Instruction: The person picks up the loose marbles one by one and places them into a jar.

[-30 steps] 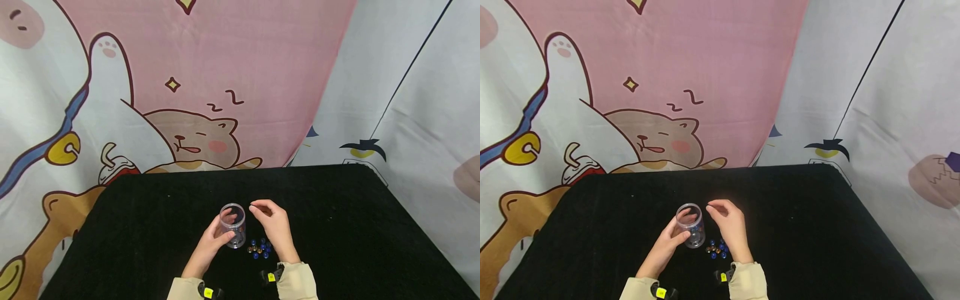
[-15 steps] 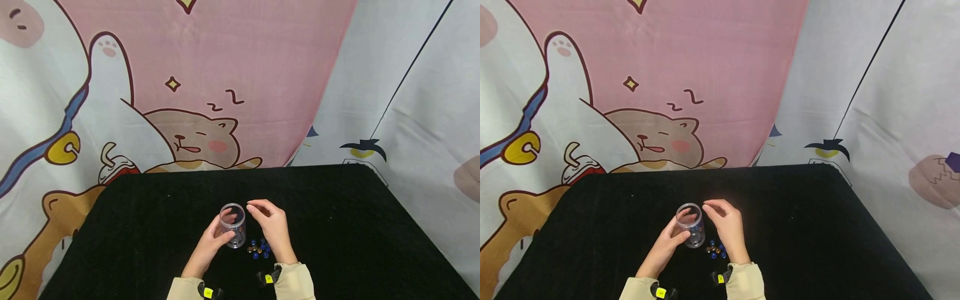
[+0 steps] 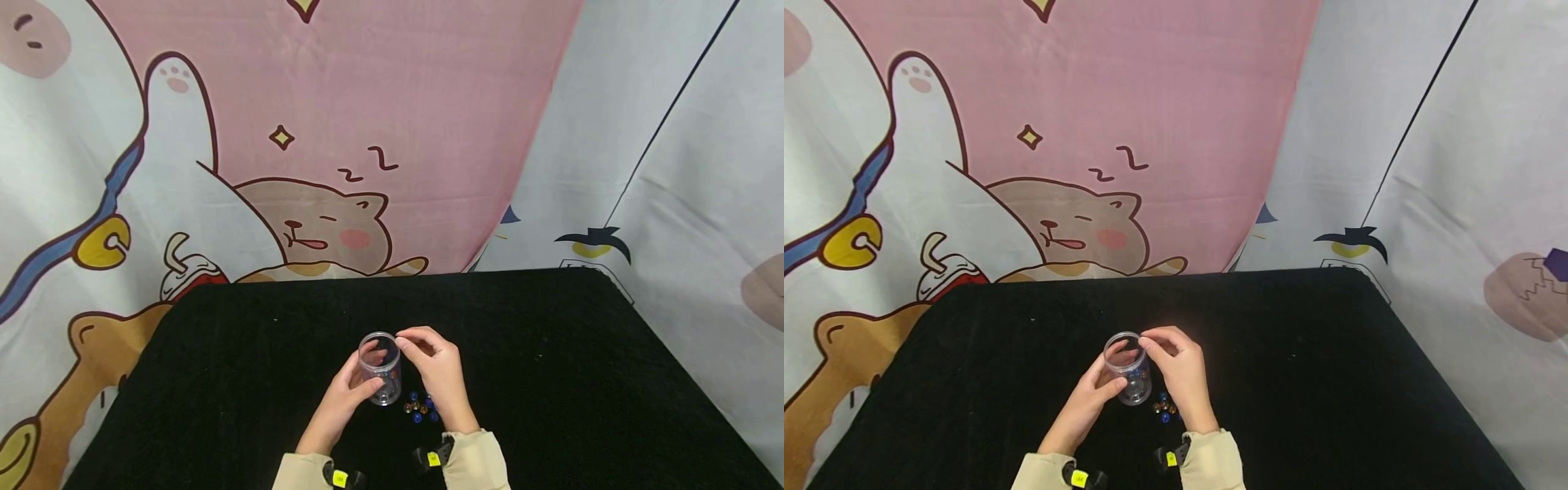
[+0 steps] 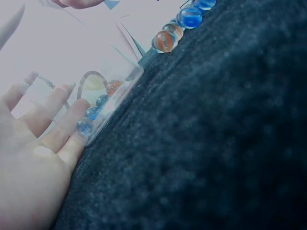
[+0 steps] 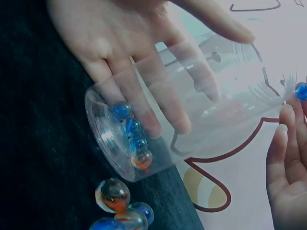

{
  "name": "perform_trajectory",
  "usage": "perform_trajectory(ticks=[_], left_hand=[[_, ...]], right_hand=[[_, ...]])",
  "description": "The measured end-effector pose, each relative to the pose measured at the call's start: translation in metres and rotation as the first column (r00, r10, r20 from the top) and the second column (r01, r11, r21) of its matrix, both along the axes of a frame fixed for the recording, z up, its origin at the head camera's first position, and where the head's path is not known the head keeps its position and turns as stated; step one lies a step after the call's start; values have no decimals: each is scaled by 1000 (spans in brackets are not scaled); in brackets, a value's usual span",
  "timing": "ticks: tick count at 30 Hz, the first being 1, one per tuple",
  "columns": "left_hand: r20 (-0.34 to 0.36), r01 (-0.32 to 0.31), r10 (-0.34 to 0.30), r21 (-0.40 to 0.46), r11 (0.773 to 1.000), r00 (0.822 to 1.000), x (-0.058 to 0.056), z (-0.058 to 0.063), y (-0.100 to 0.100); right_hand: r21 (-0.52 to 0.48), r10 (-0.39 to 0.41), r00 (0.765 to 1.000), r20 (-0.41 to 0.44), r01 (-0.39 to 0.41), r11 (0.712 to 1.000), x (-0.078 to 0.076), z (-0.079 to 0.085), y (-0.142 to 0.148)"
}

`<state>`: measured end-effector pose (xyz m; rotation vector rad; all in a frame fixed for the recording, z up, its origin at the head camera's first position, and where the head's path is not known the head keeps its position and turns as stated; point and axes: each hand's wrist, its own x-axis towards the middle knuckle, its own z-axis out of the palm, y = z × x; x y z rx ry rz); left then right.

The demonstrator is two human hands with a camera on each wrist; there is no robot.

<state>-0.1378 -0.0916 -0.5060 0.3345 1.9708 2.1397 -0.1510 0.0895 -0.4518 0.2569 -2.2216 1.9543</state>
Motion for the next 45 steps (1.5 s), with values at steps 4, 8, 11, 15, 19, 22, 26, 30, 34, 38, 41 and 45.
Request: perform_trajectory(ticks=[4, 8, 11, 15, 19, 22, 26, 30, 34, 38, 41, 45], left_hand=[[-9, -1, 1, -3, 1000, 1000, 0, 0, 0], [-19, 1, -1, 1, 1000, 1000, 1, 0, 0], [-23, 4, -4, 8, 1000, 1000, 1, 1, 0], [-24, 3, -3, 6, 1000, 1000, 1, 1, 1], [-20, 2, -2, -2, 1000, 1000, 1, 2, 1], [-22, 4, -4, -4, 1000, 1000, 1, 2, 1], [-25, 7, -7, -1, 1000, 1000, 1, 2, 1], [-21, 10, -10, 4, 1000, 1000, 2, 1, 1], [-15, 10, -10, 4, 1000, 1000, 1, 1, 1], [-12, 10, -10, 6, 1000, 1000, 1, 1, 1], [-11, 11, -10, 8, 1000, 1000, 1, 1, 1], [-5, 9, -9, 1, 1000, 1000, 1, 2, 1]], right_hand=[[10, 1, 1000, -21, -1, 1000, 0, 0, -3], [38, 1, 999, -42, 0, 999, 0, -1, -5], [56, 4, 999, -37, -2, 998, 2, 3, -6], [61, 7, 1000, -27, -6, 998, 9, 16, -8], [80, -1, 1000, -29, 3, 997, 15, 26, -10], [85, 6, 1000, -20, -5, 996, 15, 28, -9], [83, 29, 1000, -3, -29, 996, 13, 28, -8], [84, 40, 999, 14, -41, 996, 13, 29, -6], [90, 41, 999, 16, -43, 995, 13, 29, -6], [93, 43, 999, 9, -44, 995, 13, 28, -5], [86, 52, 999, 3, -52, 995, 12, 27, -5], [81, 59, 998, 2, -59, 995, 12, 27, -4]])
